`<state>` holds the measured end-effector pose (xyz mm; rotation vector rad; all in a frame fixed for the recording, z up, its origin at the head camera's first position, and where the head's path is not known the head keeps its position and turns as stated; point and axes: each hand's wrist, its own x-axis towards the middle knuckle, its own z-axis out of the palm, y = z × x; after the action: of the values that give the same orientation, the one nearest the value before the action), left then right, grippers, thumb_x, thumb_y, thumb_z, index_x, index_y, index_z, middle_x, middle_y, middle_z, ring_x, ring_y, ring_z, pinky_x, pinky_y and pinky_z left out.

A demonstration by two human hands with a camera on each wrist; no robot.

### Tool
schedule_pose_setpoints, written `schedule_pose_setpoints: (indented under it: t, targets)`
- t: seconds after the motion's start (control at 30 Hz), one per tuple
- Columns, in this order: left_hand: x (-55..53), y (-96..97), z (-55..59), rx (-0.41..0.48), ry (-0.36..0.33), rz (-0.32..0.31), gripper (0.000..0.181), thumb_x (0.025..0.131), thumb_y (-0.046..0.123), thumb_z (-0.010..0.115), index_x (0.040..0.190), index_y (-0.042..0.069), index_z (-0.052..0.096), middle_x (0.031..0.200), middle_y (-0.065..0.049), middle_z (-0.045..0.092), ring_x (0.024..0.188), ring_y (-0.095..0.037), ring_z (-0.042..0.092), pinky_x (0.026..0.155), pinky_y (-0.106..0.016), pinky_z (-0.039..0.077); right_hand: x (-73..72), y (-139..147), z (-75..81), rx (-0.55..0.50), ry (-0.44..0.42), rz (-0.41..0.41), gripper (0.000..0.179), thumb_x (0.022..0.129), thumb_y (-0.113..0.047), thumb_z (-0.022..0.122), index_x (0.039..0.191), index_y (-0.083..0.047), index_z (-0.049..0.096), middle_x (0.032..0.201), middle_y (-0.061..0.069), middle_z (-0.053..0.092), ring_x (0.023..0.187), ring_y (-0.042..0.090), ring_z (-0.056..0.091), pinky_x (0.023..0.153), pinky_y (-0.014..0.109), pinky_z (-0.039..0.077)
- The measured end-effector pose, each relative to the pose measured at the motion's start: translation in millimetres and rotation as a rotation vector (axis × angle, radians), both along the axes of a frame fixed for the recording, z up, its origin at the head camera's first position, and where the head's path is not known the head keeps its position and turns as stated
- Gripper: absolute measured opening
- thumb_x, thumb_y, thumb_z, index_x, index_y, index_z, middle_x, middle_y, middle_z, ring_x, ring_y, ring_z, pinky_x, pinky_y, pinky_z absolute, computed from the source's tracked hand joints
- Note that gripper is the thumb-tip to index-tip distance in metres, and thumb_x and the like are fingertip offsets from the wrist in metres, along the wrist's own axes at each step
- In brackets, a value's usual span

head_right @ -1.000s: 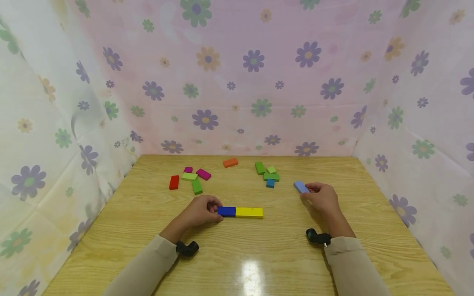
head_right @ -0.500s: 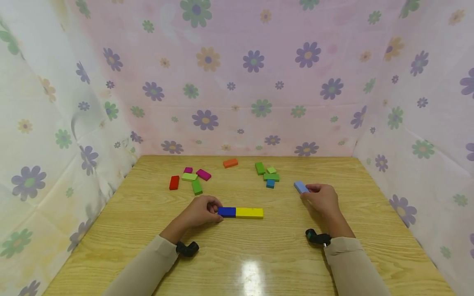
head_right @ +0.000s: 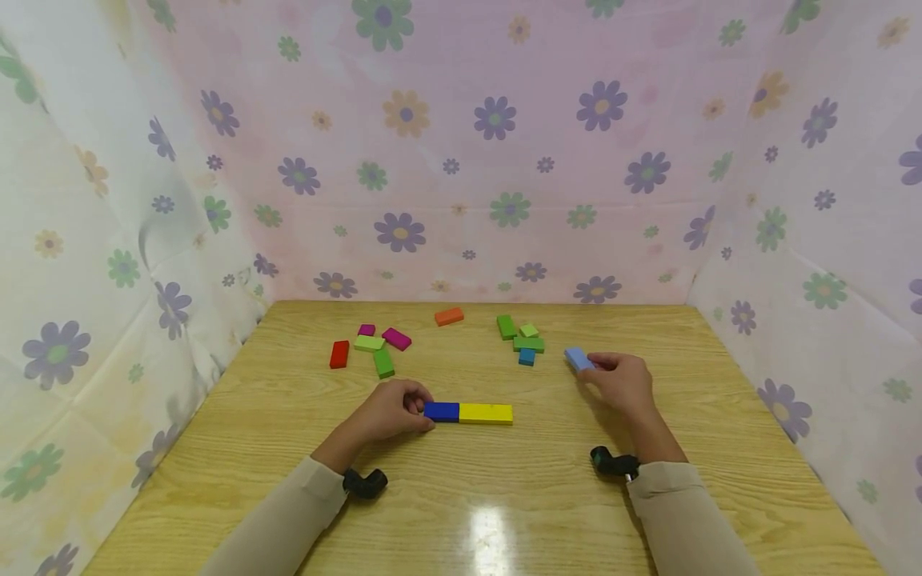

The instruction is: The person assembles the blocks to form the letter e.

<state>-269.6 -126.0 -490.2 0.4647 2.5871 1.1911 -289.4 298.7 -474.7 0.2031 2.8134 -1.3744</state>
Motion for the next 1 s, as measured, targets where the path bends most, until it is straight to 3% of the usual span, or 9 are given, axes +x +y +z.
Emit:
schedule_pose_setpoints:
  t: [0.4, 1.0]
  targets:
    - [-0.3, 0.2, 0.1, -0.008, -0.01, 0.005, 0.031, 0.08, 0.029, 0.09, 0.103, 0.019, 0.072, 0.091, 0.001, 0.064, 0.085, -0.016, 0.059, 0.076, -0.027, 0.051, 1.7, -18, 6.0, -0.033, 0.002, 0.042, 0.054, 0.094, -0.036, 0.075, 0.138, -0.007, 0.065, 0.14, 0.024, 0.061, 0.124, 0.037, 0.06, 0.08, 0.026, 0.052]
    - [-0.6, -1.6, -0.5, 0.01, 0.004, -0.012, 0.031, 0.08, 0.027, 0.09, 0.104, 0.018, 0.073, 0.091, 0.001, 0.064, 0.083, -0.016, 0.059, 0.075, -0.027, 0.052, 3.1, -52, 4.9, -0.014, 0.019, 0.131, 0.044, 0.09, -0.03, 0.081, 0.128, -0.009, 0.073, 0.123, 0.016, 0.071, 0.108, 0.027, 0.066, 0.077, 0.024, 0.055]
